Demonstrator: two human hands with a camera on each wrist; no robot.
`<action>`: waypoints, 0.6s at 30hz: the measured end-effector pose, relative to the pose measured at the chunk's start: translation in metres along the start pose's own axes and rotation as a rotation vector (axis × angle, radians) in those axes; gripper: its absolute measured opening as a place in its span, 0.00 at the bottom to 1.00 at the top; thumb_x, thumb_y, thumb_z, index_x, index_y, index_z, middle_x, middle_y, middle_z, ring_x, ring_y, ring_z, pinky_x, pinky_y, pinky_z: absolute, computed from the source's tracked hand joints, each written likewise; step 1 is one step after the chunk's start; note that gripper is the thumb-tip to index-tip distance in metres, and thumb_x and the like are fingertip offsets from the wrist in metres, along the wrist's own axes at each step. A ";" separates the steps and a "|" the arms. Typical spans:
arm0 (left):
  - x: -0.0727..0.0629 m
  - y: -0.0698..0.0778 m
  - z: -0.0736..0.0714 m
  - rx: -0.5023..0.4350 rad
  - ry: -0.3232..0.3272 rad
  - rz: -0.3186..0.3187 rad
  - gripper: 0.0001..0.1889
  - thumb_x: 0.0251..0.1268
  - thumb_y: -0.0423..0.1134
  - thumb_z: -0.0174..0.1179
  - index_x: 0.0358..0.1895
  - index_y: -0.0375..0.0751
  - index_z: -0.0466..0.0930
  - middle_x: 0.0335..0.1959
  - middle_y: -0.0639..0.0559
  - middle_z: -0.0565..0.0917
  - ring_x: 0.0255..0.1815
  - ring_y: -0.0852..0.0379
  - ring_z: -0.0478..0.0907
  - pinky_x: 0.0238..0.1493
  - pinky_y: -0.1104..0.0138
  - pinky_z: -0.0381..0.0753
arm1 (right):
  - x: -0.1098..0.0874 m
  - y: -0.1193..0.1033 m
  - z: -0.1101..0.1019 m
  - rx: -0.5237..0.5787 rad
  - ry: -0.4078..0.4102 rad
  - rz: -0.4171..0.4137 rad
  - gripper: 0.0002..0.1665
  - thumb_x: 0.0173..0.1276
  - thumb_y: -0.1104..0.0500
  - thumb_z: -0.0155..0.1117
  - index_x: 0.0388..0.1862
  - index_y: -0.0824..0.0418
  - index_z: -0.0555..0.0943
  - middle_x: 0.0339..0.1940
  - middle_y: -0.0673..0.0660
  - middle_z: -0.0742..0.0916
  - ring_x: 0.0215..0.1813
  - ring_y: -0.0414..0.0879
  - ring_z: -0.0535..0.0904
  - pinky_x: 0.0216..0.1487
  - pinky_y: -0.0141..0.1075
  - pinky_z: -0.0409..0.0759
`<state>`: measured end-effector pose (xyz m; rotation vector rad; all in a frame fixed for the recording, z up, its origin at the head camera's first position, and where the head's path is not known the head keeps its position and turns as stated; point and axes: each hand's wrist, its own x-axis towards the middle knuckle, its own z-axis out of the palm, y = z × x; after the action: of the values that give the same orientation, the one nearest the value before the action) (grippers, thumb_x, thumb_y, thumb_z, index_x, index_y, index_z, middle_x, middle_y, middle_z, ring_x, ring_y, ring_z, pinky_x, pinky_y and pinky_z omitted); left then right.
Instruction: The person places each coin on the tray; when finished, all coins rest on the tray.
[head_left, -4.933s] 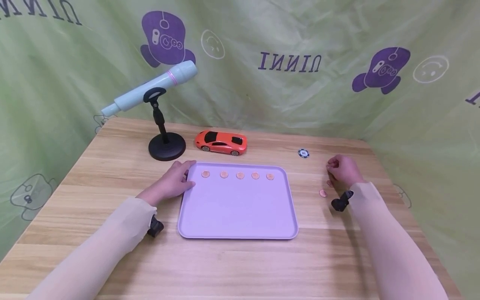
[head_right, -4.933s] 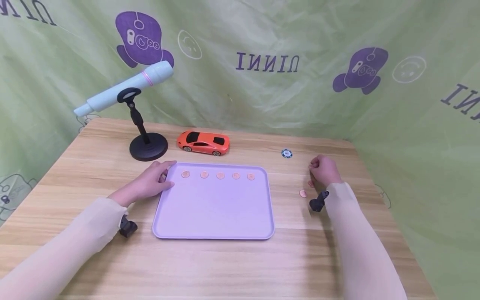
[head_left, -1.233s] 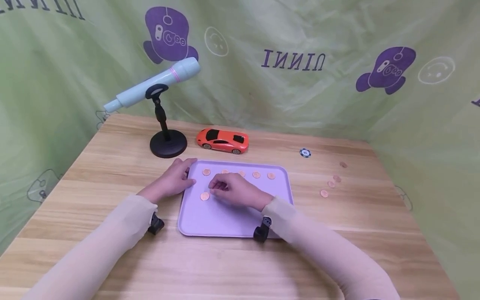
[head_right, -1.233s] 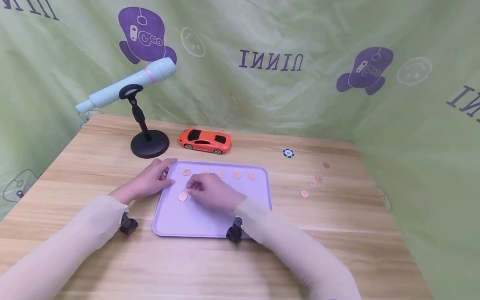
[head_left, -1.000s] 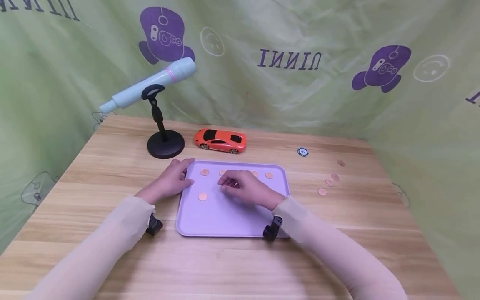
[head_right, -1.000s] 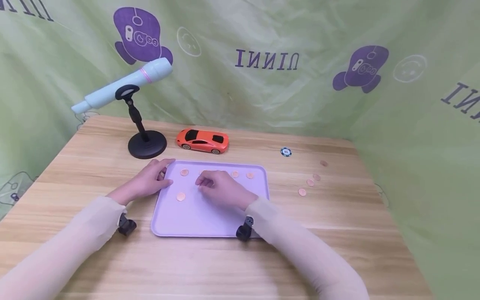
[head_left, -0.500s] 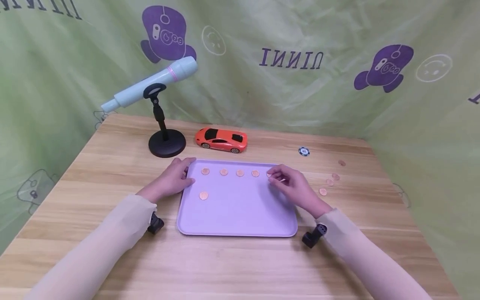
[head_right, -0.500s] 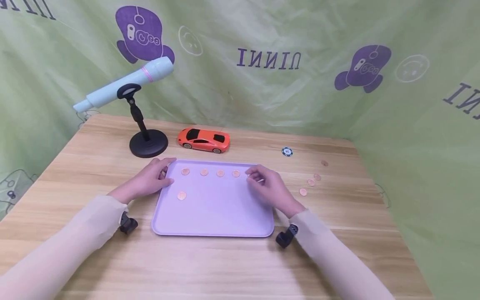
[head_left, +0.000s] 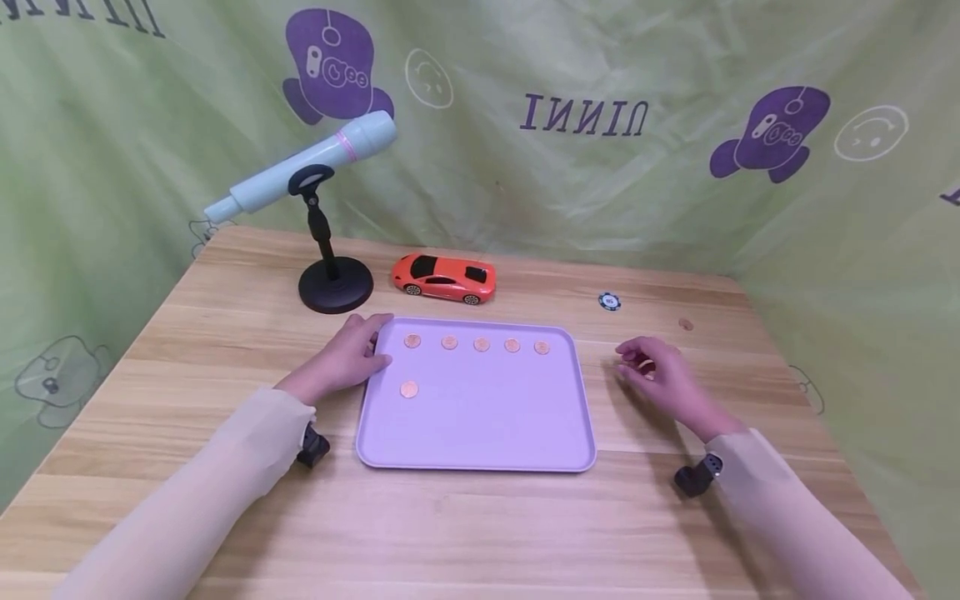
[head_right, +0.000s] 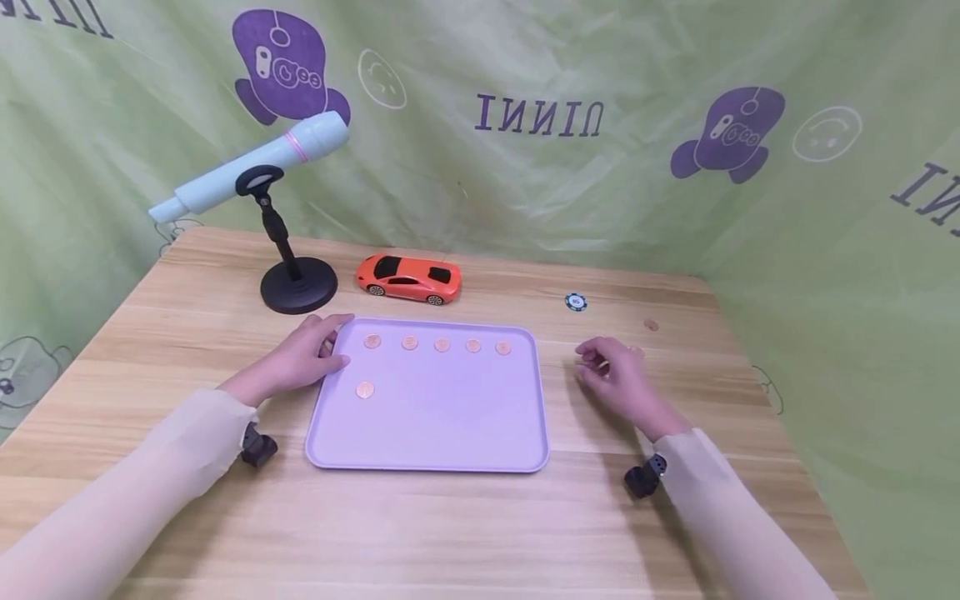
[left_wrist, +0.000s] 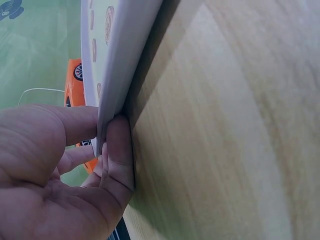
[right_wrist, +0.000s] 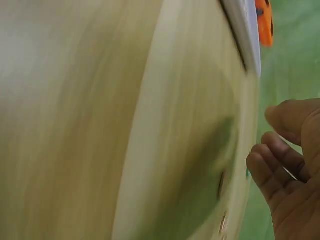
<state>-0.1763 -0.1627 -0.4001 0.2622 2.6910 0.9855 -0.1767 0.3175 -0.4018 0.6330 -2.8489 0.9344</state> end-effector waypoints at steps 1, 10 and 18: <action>0.000 0.000 0.000 0.000 0.000 0.002 0.36 0.75 0.33 0.60 0.81 0.30 0.56 0.59 0.28 0.70 0.48 0.45 0.75 0.51 0.58 0.81 | -0.002 0.004 -0.003 -0.024 0.004 -0.006 0.16 0.65 0.72 0.72 0.51 0.73 0.82 0.42 0.65 0.87 0.42 0.46 0.82 0.44 0.27 0.83; 0.000 -0.002 -0.001 -0.002 0.002 0.000 0.36 0.75 0.33 0.60 0.81 0.30 0.56 0.59 0.28 0.70 0.47 0.45 0.75 0.50 0.59 0.81 | -0.011 0.021 -0.020 -0.112 -0.115 0.063 0.17 0.66 0.65 0.74 0.51 0.70 0.84 0.44 0.64 0.87 0.46 0.53 0.83 0.48 0.31 0.82; 0.001 -0.003 0.000 0.006 0.004 0.003 0.36 0.75 0.33 0.60 0.81 0.30 0.56 0.59 0.29 0.70 0.48 0.46 0.75 0.50 0.59 0.80 | -0.015 0.025 -0.025 -0.118 -0.161 0.041 0.11 0.66 0.67 0.73 0.47 0.66 0.86 0.41 0.59 0.87 0.43 0.41 0.79 0.44 0.30 0.80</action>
<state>-0.1773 -0.1649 -0.4017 0.2654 2.6984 0.9800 -0.1749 0.3562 -0.3983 0.6685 -3.0413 0.7453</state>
